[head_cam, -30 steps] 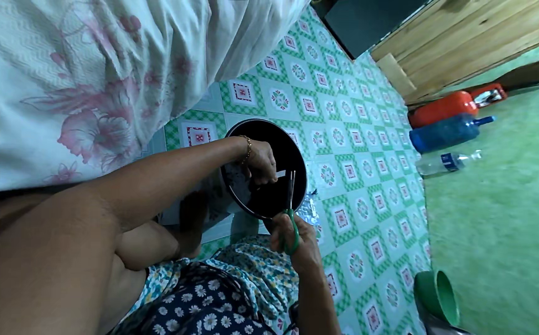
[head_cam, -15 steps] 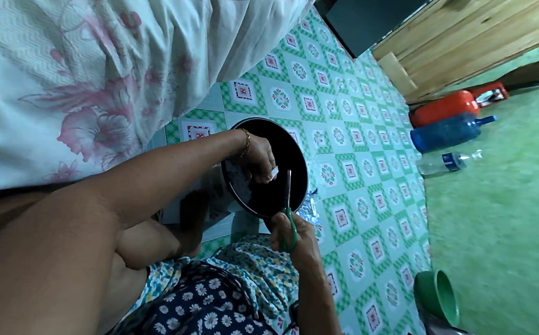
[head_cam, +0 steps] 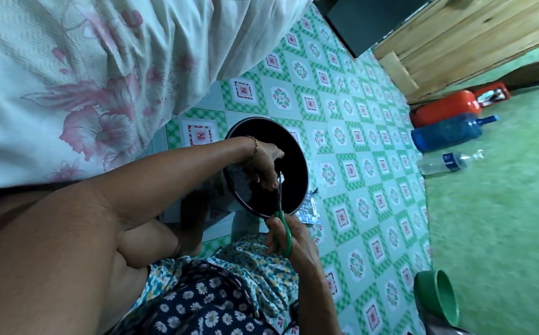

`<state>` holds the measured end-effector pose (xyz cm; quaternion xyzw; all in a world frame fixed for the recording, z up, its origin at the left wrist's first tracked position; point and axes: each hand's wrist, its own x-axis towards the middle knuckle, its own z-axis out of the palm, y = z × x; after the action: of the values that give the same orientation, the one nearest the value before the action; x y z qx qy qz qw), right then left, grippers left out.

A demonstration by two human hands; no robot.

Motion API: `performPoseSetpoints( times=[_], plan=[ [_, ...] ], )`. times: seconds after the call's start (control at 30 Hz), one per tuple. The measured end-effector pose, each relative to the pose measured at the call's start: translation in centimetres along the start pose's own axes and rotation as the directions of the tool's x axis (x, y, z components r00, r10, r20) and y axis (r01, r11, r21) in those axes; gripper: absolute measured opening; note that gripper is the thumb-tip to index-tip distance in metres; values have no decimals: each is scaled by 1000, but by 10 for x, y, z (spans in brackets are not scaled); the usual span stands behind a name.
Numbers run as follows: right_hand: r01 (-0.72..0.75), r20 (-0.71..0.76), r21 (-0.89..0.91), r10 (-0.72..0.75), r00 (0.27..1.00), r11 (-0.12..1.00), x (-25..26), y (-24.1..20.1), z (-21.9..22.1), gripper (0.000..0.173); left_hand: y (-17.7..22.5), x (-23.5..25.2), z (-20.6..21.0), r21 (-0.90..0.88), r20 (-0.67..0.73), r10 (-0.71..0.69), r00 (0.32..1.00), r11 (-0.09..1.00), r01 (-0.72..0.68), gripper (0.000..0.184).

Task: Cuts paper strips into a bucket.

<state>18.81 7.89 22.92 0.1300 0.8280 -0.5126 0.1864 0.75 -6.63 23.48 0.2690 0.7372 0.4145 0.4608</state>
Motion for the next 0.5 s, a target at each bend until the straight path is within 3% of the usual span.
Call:
performPoseSetpoints(
  times=[0.2, 0.37, 0.43, 0.5],
  plan=[
    [63, -47, 132, -57, 997, 989, 3, 9, 1, 16, -2, 1, 0, -22, -5, -4, 1000, 1000, 4, 99],
    [52, -16, 127, -51, 999, 990, 4, 9, -4, 14, -2, 0, -2, -24, -12, -23, 1000, 999, 23, 97],
    [70, 83, 96, -79, 993, 993, 5, 12, -17, 20, -5, 3, -6, 83, -35, -20, 999, 996, 23, 89],
    [152, 134, 119, -168, 977, 981, 11, 27, -35, 42, -8, 6, -11, 278, -26, -12, 1000, 960, 19, 73]
  ],
)
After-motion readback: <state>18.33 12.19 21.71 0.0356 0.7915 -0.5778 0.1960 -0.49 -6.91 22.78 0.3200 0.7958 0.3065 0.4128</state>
